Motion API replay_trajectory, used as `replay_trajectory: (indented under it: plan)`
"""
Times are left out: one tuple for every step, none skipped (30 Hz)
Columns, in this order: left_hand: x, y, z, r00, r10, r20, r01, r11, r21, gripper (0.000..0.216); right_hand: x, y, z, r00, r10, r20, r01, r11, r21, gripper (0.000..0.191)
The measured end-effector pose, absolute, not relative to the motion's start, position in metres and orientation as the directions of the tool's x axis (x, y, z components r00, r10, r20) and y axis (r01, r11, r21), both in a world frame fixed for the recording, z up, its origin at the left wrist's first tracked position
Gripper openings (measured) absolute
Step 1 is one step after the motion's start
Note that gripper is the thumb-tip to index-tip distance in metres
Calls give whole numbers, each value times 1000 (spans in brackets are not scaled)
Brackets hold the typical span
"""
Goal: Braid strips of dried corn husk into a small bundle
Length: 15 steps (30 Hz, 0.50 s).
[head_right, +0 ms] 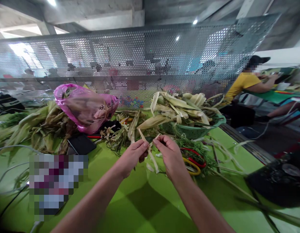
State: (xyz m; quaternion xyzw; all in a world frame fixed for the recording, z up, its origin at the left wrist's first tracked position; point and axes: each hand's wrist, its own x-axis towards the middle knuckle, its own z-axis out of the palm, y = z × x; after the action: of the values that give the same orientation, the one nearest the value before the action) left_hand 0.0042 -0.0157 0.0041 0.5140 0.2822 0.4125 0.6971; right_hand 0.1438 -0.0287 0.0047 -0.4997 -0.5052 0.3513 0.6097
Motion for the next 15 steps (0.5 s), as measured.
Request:
replay_trajectory:
  plan:
    - [4,-16,4,499,866,29,-291,136,947,41,144,-29,5,244,936,255,58,248,-967,26]
    - [3,-16,5,491,871,24,-296,141,945,41,145,-29,5,241,939,245,49,240,-969,26]
    - [3,-15,4,474,880,19,-302,142,943,41,146,-29,6,233,944,235,50,229,-972,26]
    - [2,-14,4,450,893,18,-307,135,942,41,147,-30,8,217,950,223,61,215,-975,25]
    - [1,-13,4,421,907,22,-311,122,943,41,147,-32,9,191,959,210,75,199,-977,26]
    - [0,-11,3,393,919,26,-313,108,944,40,147,-33,10,155,969,194,89,182,-979,27]
    - [-1,-10,3,368,929,29,-316,95,944,40,147,-35,12,105,979,173,103,162,-981,29]
    - [-2,-9,3,350,936,30,-318,88,944,40,146,-36,13,47,988,148,121,141,-983,32]
    - [-2,-8,3,340,940,28,-322,89,942,40,145,-37,13,-10,992,126,151,126,-981,34]
    - [-3,-7,3,340,940,21,-326,97,940,41,144,-37,14,-49,992,113,186,120,-975,35]
    - [-4,-7,4,347,938,10,-331,113,937,41,144,-37,14,-68,992,111,220,123,-968,33]
    - [-5,-7,5,366,931,-3,-336,135,932,42,143,-37,14,-72,991,117,249,131,-960,32]
    - [-6,-7,6,390,921,-13,-334,155,930,42,144,-36,13,-69,989,128,269,142,-953,30]
    - [-8,-7,7,413,910,-21,-321,168,932,40,144,-35,13,-59,989,139,280,150,-948,29]
    - [-9,-7,8,435,900,-26,-295,170,940,36,145,-35,13,-49,988,143,284,151,-947,29]
